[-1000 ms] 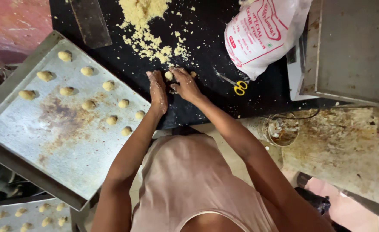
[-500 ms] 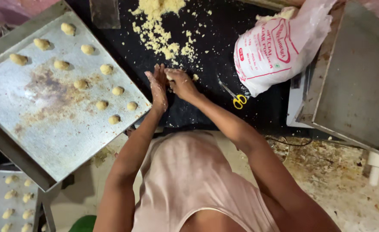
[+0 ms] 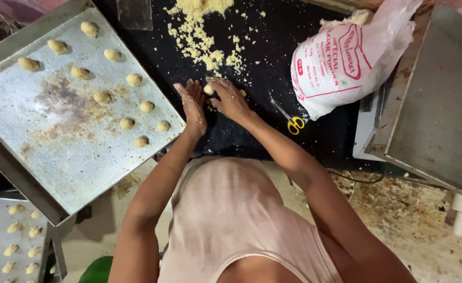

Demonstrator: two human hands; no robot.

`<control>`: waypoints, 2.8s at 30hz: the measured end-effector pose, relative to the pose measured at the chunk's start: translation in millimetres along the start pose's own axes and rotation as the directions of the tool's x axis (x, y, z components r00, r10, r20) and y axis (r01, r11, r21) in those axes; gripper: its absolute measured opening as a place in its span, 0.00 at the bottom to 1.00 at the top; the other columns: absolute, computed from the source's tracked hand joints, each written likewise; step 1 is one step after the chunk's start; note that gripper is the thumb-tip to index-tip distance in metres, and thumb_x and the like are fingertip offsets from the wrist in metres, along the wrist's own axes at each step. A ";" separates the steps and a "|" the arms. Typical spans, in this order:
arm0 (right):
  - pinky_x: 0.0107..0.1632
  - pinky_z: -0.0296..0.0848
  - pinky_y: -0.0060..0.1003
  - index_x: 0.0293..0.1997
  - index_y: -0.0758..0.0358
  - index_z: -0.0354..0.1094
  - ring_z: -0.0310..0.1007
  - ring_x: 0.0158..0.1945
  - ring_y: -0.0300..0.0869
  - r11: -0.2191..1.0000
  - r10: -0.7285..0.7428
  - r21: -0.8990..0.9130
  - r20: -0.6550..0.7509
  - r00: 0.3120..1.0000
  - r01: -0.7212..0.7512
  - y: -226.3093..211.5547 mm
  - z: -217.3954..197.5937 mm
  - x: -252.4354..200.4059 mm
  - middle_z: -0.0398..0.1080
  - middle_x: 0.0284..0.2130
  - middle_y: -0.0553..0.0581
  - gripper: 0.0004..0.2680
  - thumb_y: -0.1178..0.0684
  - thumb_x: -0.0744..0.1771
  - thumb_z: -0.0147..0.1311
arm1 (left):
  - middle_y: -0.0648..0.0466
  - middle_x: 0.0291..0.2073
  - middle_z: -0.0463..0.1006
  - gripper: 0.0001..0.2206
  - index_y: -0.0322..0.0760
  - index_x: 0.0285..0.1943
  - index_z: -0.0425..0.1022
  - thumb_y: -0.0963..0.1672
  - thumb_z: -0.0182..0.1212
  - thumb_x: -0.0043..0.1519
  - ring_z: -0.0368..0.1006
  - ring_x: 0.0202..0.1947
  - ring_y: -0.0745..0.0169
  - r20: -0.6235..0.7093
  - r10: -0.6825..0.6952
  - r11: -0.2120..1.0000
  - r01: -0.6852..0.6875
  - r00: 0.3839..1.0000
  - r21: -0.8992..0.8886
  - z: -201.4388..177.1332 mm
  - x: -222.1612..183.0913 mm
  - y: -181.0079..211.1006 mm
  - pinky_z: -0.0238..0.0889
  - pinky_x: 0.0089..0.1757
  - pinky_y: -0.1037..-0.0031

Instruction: The person portions out small balls of dough by hand and places them in rows on metal baking trays.

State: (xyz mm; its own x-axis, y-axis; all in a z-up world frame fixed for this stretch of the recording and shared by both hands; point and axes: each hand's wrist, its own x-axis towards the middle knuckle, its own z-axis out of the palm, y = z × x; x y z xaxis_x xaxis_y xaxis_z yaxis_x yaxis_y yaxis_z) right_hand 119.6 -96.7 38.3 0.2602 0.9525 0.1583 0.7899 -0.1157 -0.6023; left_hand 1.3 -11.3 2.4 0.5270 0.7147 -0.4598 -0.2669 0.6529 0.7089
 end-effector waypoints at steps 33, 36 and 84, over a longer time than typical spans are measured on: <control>0.57 0.70 0.51 0.48 0.70 0.74 0.71 0.51 0.59 0.916 0.171 -0.339 -0.159 0.972 -0.216 -58.4 23.3 17.2 0.74 0.45 0.69 0.09 0.58 0.66 0.59 | 0.42 0.55 0.79 0.40 0.25 0.74 0.62 0.63 0.35 0.69 0.75 0.55 0.51 0.213 0.132 0.972 -0.169 0.968 0.166 -60.4 -40.3 127.9 0.66 0.60 0.62; 0.57 0.72 0.49 0.46 0.69 0.75 0.73 0.52 0.57 0.940 0.263 -0.176 -0.167 0.950 -0.292 -72.3 19.8 33.6 0.76 0.44 0.66 0.06 0.62 0.67 0.56 | 0.44 0.55 0.79 0.37 0.26 0.71 0.64 0.61 0.36 0.70 0.76 0.57 0.56 0.245 0.190 0.944 -0.245 0.951 0.219 -88.9 -48.8 162.1 0.65 0.61 0.64; 0.74 0.54 0.51 0.74 0.63 0.53 0.52 0.75 0.54 0.901 0.409 0.251 -0.765 0.498 -0.355 50.8 49.6 182.3 0.56 0.70 0.65 0.24 0.44 0.71 0.54 | 0.38 0.68 0.67 0.25 0.30 0.81 0.52 0.38 0.60 0.79 0.69 0.68 0.45 0.607 0.457 0.028 -0.692 0.650 0.721 -113.8 -9.9 263.2 0.62 0.65 0.59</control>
State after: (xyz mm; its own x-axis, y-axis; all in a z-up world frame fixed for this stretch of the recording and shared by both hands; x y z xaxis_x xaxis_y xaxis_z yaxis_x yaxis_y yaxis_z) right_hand 179.5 85.0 -2.3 0.8772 0.2117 0.4309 0.4800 -0.3714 -0.7948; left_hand -166.0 182.0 132.7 0.7100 0.6112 0.3498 0.2093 -0.6574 0.7239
